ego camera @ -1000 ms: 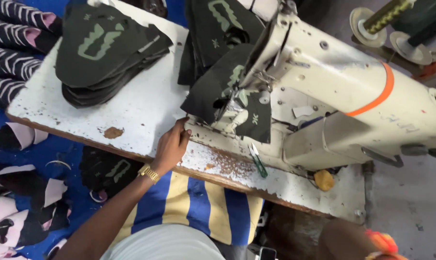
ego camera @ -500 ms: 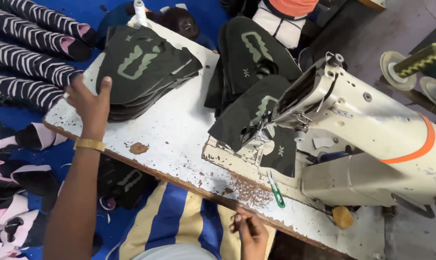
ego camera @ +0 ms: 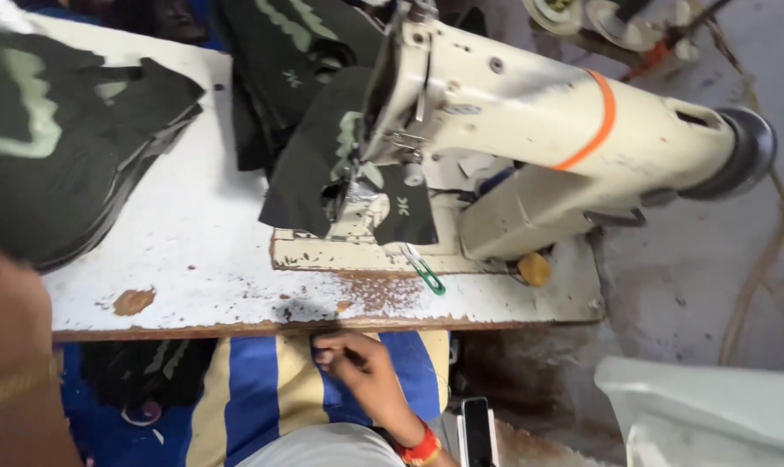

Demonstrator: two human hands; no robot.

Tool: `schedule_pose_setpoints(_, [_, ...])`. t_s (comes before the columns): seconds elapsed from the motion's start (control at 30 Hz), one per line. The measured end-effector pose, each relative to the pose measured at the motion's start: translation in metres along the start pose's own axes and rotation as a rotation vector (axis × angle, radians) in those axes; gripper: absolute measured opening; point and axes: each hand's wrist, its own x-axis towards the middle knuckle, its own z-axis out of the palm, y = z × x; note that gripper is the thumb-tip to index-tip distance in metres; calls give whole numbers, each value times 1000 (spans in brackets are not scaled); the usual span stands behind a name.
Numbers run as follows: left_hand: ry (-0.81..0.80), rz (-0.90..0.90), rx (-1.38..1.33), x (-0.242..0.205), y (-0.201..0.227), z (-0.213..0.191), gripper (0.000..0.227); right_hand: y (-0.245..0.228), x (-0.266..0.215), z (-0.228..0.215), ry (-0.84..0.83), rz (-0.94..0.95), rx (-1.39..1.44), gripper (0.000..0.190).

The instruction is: Stitching patterns onto shoe upper components using a sewing machine.

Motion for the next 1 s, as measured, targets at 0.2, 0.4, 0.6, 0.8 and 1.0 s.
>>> schedule_pose_setpoints(0.2, [-165, -549, -737, -102, 100, -2, 50, -72, 11, 25, -311, -126, 286, 63])
schedule_pose_setpoints(0.4, [-466, -922, -995, -191, 93, 17, 56, -61, 6, 11, -211, 44, 672, 66])
schedule_pose_setpoints(0.6, [-755, -959, -1089, -159, 109, 23, 56, -36, 1, -5, 16, 88, 579, 41])
schedule_pose_setpoints(0.8, [-791, -696, -1093, -116, 123, 50, 46, -36, -14, -24, 36, 8, 396, 47])
schedule_pose_setpoints(1.0, [-910, -373, -1008, -78, 151, 75, 38, -86, -2, -34, 212, -173, 380, 53])
